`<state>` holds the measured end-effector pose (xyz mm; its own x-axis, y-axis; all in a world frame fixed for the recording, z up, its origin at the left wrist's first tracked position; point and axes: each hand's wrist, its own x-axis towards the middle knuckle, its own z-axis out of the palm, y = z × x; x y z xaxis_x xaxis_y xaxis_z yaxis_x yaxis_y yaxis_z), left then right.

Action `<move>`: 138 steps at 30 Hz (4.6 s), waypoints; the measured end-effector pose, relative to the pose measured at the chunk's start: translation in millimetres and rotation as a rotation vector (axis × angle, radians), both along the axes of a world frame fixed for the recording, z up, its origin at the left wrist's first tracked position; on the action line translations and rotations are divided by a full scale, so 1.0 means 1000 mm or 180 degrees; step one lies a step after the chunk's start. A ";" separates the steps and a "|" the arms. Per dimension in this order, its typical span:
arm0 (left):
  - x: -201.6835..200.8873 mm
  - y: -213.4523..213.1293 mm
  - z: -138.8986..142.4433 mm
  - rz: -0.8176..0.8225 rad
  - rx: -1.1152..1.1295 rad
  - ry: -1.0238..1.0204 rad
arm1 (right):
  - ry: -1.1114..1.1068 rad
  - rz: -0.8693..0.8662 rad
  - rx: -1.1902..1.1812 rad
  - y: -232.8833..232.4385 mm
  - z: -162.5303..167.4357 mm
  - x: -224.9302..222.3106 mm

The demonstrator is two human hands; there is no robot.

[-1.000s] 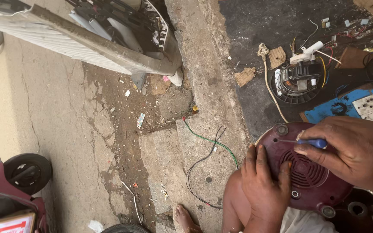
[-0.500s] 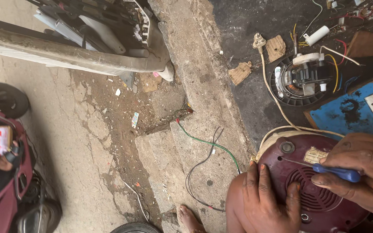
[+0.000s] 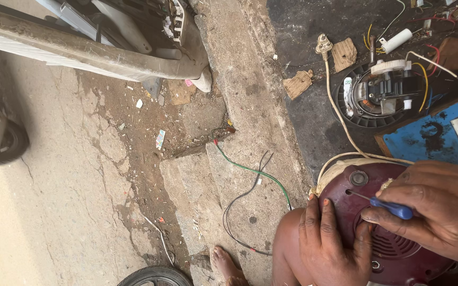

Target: The person sits on the ground repairing a mixer grinder motor base. They unscrew and remove the round base cover by hand, set it on their lap, then work on the internal wiring and components inside the housing, manipulating wires and parts with their fingers.

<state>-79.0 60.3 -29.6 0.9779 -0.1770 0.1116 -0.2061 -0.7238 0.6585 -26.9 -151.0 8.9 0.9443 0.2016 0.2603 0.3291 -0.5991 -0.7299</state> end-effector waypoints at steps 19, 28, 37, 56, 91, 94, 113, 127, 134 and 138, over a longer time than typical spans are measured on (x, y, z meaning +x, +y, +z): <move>0.018 -0.006 0.007 -0.0066 -0.0173 0.0060 | 0.0521 -0.0655 -0.0549 0.028 0.025 0.020; 0.027 -0.014 -0.009 0.0082 -0.0137 -0.0070 | -0.0256 0.0225 -0.0266 0.024 0.029 0.037; 0.038 -0.022 -0.006 0.0184 -0.0097 0.0007 | -0.0118 -0.0306 -0.0841 0.023 0.030 0.049; 0.045 -0.027 -0.006 0.0119 0.0151 -0.0250 | -0.0190 -0.0598 -0.1384 0.033 0.026 0.039; 0.096 -0.052 -0.012 -0.0199 -0.1848 -0.0309 | 0.0349 0.0845 -0.2975 0.017 0.055 0.094; 0.095 -0.049 -0.012 -0.0352 -0.2100 -0.0180 | 0.0364 0.1468 -0.3112 0.007 0.057 0.107; 0.093 -0.063 -0.002 0.0212 -0.1815 -0.0433 | 0.0445 -0.0499 -0.3136 0.029 0.059 0.074; 0.105 -0.048 -0.001 -0.0318 -0.1842 0.0082 | 0.0504 0.1200 -0.2857 0.006 0.064 0.106; 0.099 -0.060 -0.004 -0.0151 -0.1678 -0.0537 | 0.0740 0.0260 -0.3148 0.010 0.075 0.077; 0.095 -0.060 -0.001 -0.0159 -0.1668 -0.0370 | 0.0951 -0.0281 -0.3222 0.017 0.063 0.074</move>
<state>16.4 0.6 -30.2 0.9456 -0.1146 0.3044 -0.3250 -0.2918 0.8996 47.0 -134.2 71.6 0.9641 0.1221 -0.2358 0.1443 -0.9864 0.0790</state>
